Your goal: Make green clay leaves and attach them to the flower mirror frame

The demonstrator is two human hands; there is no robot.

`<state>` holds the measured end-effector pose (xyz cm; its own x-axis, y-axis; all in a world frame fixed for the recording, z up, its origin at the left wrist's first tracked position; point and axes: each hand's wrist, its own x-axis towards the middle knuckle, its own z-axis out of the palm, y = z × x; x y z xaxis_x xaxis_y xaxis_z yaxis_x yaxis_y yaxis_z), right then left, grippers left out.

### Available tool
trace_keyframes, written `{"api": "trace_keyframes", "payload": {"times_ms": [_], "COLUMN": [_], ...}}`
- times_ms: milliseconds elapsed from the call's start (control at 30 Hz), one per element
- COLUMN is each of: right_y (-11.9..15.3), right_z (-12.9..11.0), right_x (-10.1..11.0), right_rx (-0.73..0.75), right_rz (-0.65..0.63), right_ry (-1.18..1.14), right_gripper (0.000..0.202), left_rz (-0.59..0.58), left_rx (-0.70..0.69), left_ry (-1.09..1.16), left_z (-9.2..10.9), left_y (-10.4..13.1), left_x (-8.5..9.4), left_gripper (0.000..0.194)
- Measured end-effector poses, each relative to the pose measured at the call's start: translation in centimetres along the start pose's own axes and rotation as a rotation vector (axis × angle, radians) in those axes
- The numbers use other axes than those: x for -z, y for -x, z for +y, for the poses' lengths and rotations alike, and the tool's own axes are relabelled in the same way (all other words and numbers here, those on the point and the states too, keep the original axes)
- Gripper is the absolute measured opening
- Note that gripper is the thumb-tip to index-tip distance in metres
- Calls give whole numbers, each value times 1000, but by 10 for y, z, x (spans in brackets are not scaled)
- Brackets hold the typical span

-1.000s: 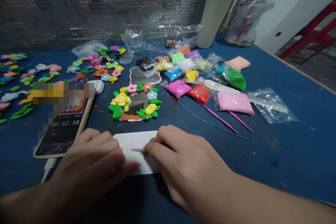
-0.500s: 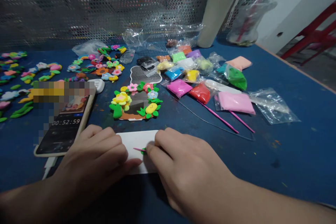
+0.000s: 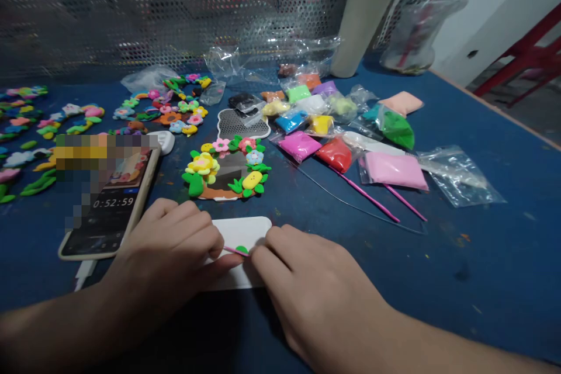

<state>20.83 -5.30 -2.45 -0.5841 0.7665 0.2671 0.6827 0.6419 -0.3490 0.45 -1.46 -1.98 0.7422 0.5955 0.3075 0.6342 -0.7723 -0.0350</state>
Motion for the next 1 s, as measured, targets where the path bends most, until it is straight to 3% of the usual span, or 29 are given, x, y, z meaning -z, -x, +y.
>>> {"api": "trace_keyframes", "payload": {"times_ms": [133,300,433,567,800,1000], "right_y": [1,-6,-15,-20,-18,-7], "right_z": [1,1,7,19,28,23], "right_x": [-2,8,19,26,32,34], "right_rx": [-42,-196,-232,-106,247,322], "right_rz": [-14,-89,-47,17,59,89], "right_ry": [-65,-260,-309,-178,190,375], "right_gripper": [18,17,17,21,31,38], "left_rz": [1,-6,-16,-16,-14,5], "left_rx": [2,21,16,4,13,20], "left_ry": [7,17,39,72,116,160], "left_z": [1,2,0,-1,-2,-2], "left_y": [-1,-3,-1,4,5,2], "left_x": [0,1,1,1,3,1], "left_gripper": [35,37,36,32,24,24]}}
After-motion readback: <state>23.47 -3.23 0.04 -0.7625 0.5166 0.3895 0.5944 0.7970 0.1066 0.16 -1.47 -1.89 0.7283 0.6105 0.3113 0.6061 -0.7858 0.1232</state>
